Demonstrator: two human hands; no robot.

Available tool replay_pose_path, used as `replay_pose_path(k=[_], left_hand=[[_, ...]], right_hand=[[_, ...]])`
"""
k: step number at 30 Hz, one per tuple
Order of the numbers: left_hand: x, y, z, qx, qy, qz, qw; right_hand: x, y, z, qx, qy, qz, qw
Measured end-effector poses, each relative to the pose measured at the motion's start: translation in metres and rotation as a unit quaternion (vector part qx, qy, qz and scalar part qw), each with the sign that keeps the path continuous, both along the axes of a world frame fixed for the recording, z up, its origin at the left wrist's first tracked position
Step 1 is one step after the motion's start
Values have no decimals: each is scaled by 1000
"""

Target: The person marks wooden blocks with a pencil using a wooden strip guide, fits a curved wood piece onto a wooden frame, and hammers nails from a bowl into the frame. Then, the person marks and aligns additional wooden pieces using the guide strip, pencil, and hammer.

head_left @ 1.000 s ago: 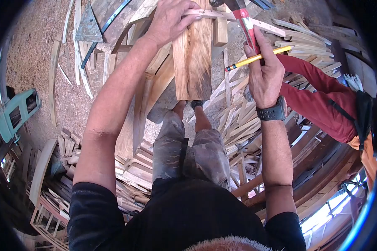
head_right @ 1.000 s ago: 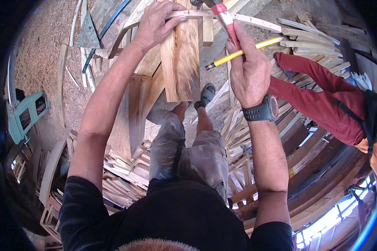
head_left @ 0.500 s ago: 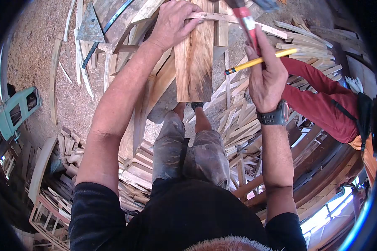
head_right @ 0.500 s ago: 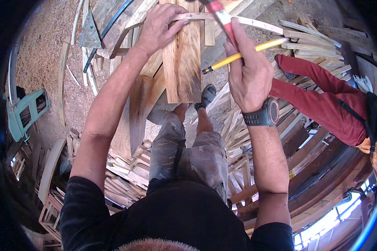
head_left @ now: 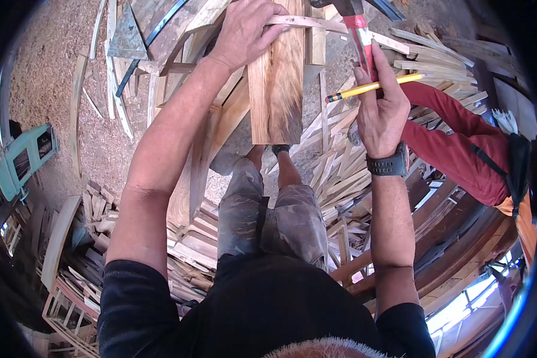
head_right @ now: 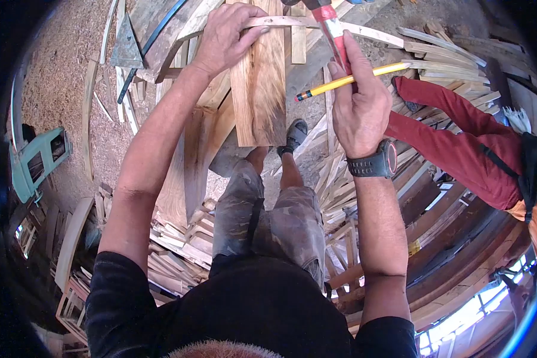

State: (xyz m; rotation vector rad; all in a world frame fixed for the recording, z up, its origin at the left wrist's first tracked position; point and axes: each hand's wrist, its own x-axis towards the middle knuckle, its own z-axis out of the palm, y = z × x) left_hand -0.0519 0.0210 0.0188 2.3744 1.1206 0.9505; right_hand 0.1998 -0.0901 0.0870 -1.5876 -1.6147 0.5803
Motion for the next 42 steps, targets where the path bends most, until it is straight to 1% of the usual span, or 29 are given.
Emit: replay_pose_path(k=[3,5,7,10,14,16,18,20,22,23,24,27,29,32,33,34,36,38,40,41,42], left_hand=[[0,2,-1,-8,3,-6,1000],[-3,7,-3,-11,10,-10,1000],[-4,16,-5,-32,-17,-41,999],[-8,18,-3,-58,-10,-53,997],[-5,9,0,-49,4,-35,998],[-4,3,-2,-20,10,-13,1000],[-2,2,-4,-6,4,-11,1000],[-2,1,-6,9,-1,-8,1000],[-2,1,-4,5,2,-9,1000],[-2,0,-4,5,2,-9,1000],[-1,-1,-3,-1,6,-2,1000],[-1,0,-1,-2,1,-3,1000],[0,1,0,1,-7,-11,1000],[-3,1,1,-17,15,-8,1000],[-2,1,0,-12,11,-8,1000],[-1,0,0,-6,7,-8,1000],[-1,1,-1,-8,7,-6,1000],[-1,1,-3,-14,6,-3,1000],[-2,4,-2,-14,2,-16,1000],[-3,7,-1,-15,3,-16,1000],[-3,13,1,-47,8,-17,999]], right_hand=[[5,-2,2,-49,24,-19,998],[8,-2,-2,-51,31,-22,998],[9,-3,-3,-52,38,-25,998],[8,-4,-1,-45,32,-23,998],[4,-2,-1,-14,4,-9,1000],[1,-1,-1,2,-8,-3,1000],[-1,1,1,23,-30,27,999],[-4,1,4,5,-42,31,999],[-4,2,3,1,-93,68,993],[-3,1,6,-48,-121,71,989],[-3,2,7,-48,-121,71,989],[-5,5,12,-35,-111,74,990],[-7,4,16,-4,-89,49,995],[-12,2,15,26,-83,44,995],[-11,3,12,-9,-119,51,992],[-8,5,12,-7,-120,50,991],[-5,9,15,-54,-133,82,986],[-6,6,19,-50,-128,75,988],[-7,0,15,-77,-4,11,997],[-1,-2,3,-15,19,8,1000],[1,-6,10,-45,62,-3,997]])
